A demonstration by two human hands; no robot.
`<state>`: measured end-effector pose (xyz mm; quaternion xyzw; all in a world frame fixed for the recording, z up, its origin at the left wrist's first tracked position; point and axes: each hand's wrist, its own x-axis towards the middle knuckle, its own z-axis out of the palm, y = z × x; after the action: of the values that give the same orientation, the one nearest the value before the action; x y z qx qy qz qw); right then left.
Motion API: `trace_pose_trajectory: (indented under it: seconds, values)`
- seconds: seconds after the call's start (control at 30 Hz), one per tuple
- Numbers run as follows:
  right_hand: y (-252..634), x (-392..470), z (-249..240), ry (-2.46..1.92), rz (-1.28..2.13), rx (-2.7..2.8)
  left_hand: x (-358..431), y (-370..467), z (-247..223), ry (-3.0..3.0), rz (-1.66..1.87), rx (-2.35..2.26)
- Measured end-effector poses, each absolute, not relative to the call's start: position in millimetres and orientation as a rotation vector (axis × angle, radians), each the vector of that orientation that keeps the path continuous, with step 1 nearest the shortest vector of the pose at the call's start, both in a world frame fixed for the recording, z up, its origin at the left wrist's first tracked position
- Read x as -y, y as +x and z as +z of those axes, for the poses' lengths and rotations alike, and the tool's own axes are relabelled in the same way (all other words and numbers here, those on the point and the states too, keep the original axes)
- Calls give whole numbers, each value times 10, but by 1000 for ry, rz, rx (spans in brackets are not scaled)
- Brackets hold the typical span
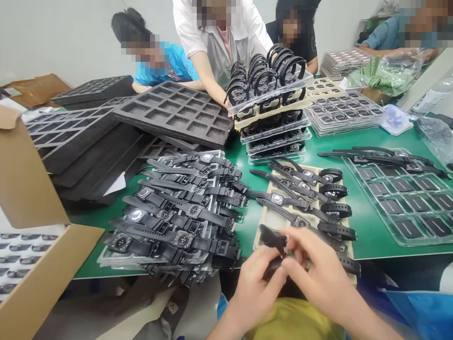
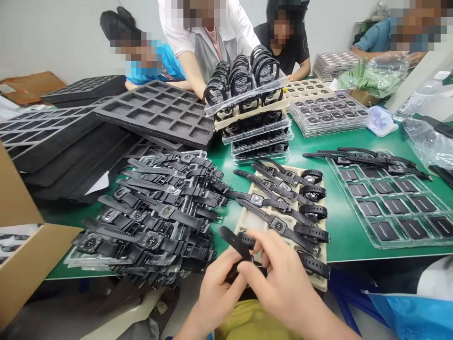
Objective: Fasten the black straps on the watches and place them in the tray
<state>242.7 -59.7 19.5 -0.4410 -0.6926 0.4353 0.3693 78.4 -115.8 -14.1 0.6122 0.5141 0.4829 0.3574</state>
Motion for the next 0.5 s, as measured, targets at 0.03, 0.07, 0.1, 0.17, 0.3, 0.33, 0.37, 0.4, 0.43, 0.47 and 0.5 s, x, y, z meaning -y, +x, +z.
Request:
trace_pose_trajectory:
  seconds: [0.03, 0.07, 0.1, 0.17, 0.3, 0.33, 0.37, 0.4, 0.43, 0.47, 0.5]
  values:
    - [2457, 633, 177, -1116, 1122, 1821, 1151, 761, -110, 1734, 1251, -1340]
    - [2475, 656, 156, -1120, 1151, 1806, 1144, 748, -91, 1852, 1257, -1340]
    - [2485, 667, 134, -1142, 1200, 1733, 1138, 746, -81, 1934, 1267, -1340]
    - [2490, 661, 88, -1190, 1343, 1503, 1126, 762, -82, 2034, 1314, -1336]
    - [2517, 604, 14, -1153, 1623, 1239, 1094, 805, -95, 2185, 1479, -1317]
    - [2529, 592, 2, -1138, 1653, 1231, 1085, 808, -92, 2224, 1506, -1324]
    - [2539, 583, -5, -1129, 1669, 1226, 1076, 809, -87, 2257, 1518, -1341]
    - [2545, 579, -6, -1126, 1671, 1218, 1068, 807, -81, 2288, 1525, -1356]
    - [2545, 581, 0, -1127, 1670, 1209, 1062, 804, -76, 2316, 1531, -1364]
    - [2539, 587, 13, -1132, 1666, 1201, 1059, 801, -73, 2338, 1530, -1371]
    - [2528, 598, 33, -1150, 1652, 1186, 1058, 799, -71, 2354, 1521, -1381]
